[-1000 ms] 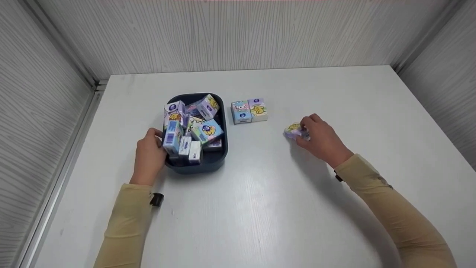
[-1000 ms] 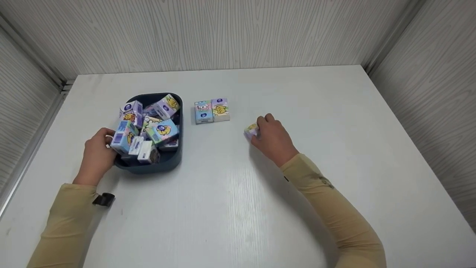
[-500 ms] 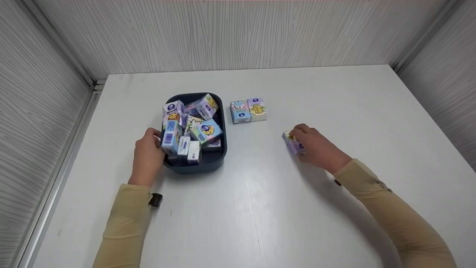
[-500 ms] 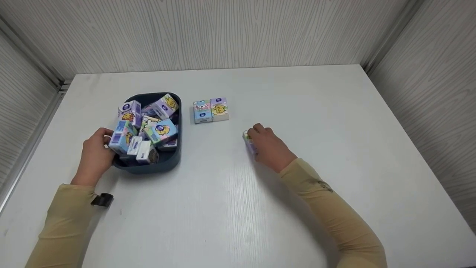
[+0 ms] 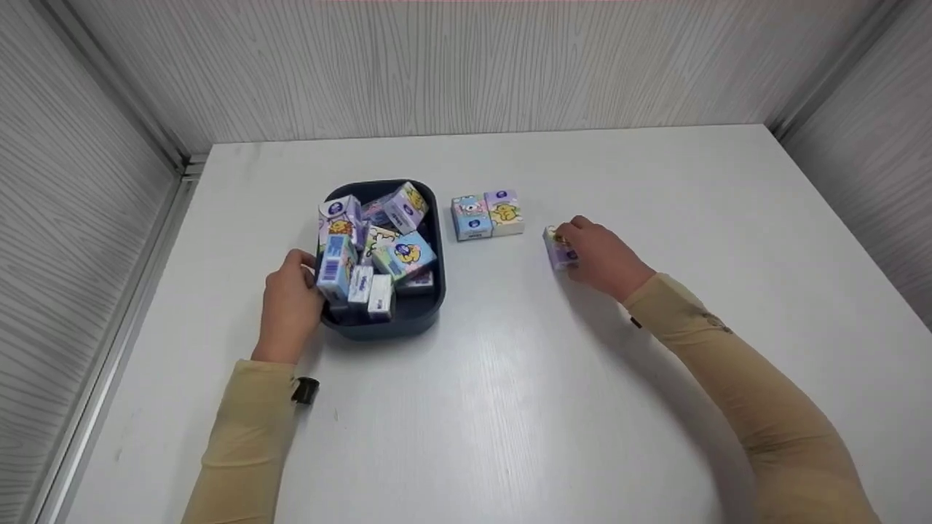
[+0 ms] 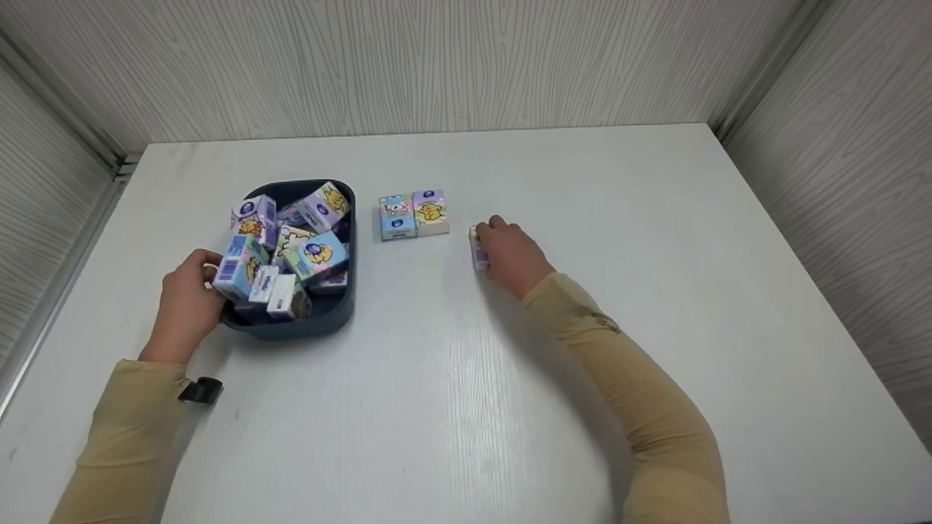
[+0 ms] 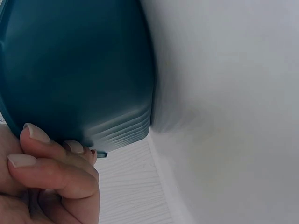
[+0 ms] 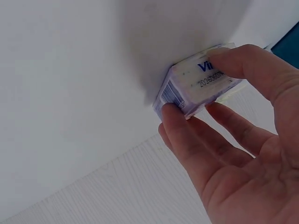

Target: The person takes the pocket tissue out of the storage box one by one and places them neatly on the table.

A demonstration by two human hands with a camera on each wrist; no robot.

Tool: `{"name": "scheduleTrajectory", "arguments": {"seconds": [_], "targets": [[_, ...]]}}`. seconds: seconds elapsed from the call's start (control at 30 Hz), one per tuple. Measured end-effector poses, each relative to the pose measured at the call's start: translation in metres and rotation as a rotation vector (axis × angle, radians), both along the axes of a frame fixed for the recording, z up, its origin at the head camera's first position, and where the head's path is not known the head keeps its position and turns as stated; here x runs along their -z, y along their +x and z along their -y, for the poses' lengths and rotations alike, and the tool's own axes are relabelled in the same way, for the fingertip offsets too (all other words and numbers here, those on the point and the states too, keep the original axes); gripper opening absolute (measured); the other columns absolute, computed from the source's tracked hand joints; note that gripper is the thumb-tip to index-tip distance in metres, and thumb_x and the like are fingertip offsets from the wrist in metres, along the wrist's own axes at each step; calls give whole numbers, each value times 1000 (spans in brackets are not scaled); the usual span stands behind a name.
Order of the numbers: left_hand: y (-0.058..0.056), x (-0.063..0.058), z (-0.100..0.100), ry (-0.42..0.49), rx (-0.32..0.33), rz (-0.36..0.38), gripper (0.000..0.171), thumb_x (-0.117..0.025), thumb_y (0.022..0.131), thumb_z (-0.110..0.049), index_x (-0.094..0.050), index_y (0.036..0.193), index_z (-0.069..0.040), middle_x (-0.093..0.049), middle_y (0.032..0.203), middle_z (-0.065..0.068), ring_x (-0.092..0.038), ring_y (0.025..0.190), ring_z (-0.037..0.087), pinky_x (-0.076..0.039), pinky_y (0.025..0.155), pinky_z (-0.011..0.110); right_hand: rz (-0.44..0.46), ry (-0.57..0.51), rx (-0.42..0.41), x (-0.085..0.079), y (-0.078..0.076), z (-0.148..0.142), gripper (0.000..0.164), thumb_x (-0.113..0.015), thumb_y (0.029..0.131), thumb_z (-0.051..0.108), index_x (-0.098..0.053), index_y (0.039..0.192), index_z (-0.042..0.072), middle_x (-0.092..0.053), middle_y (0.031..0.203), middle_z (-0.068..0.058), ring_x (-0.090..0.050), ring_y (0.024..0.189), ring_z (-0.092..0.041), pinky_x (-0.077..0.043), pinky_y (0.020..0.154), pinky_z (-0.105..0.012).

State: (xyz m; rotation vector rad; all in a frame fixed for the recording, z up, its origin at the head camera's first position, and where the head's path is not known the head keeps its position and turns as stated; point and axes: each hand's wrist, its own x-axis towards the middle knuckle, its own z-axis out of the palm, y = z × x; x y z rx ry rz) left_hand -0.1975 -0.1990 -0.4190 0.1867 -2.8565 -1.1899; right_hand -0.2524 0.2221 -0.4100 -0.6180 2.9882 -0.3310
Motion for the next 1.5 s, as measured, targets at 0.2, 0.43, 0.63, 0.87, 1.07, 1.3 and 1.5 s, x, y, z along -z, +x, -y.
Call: {"name": "scheduleTrajectory", "arguments": {"seconds": [0.2,0.43,0.63,0.87,1.07,1.3,1.5], "targets": [[0,0,-1,-1,-3,5,29,-47,91,2,-47,120,2,-52,82,13,-49,71,25,-41,61,36,37,-4,73,0,-28,10,54,-72,79,-1,-51,130,1,-55,116,-16,-54,102,-29,-43,92,-45],[1,1,-1,-9,-1,0,30,-47,91,2,-47,121,2,-52,83,14,-49,71,26,-41,61,36,20,-22,94,0,-45,19,50,-71,79,-4,-55,126,-1,-58,113,-16,-56,104,-30,-43,92,-45],[2,0,0,-20,-3,-13,30,-47,91,2,-47,120,3,-51,82,13,-49,70,25,-40,60,36,-11,-29,104,1,-55,27,47,-70,80,-5,-56,125,-3,-60,115,-18,-55,109,-31,-42,94,-44],[2,-2,-2,-7,-10,22,30,-47,92,1,-46,122,2,-52,86,14,-49,75,26,-41,63,36,6,-69,147,1,-62,35,47,-64,83,-8,-54,129,-2,-60,120,-17,-52,114,-32,-39,98,-43],[2,-2,-1,-5,-12,14,30,-47,92,1,-46,122,2,-52,86,14,-49,75,26,-42,62,36,-6,-83,151,1,-63,40,44,-60,86,-7,-54,129,0,-60,120,-16,-53,113,-31,-40,97,-43],[2,-1,-1,-3,-7,19,30,-46,92,1,-46,122,1,-53,86,14,-51,73,26,-43,61,36,-4,-84,138,2,-64,42,43,-58,88,-7,-55,130,0,-59,123,-16,-52,116,-31,-38,99,-43],[3,0,-1,-14,-1,-30,30,-46,90,4,-47,120,3,-52,82,14,-48,71,26,-40,61,36,-12,-87,113,2,-66,43,42,-57,86,-8,-56,127,-1,-61,120,-16,-53,114,-31,-40,97,-42]]}}
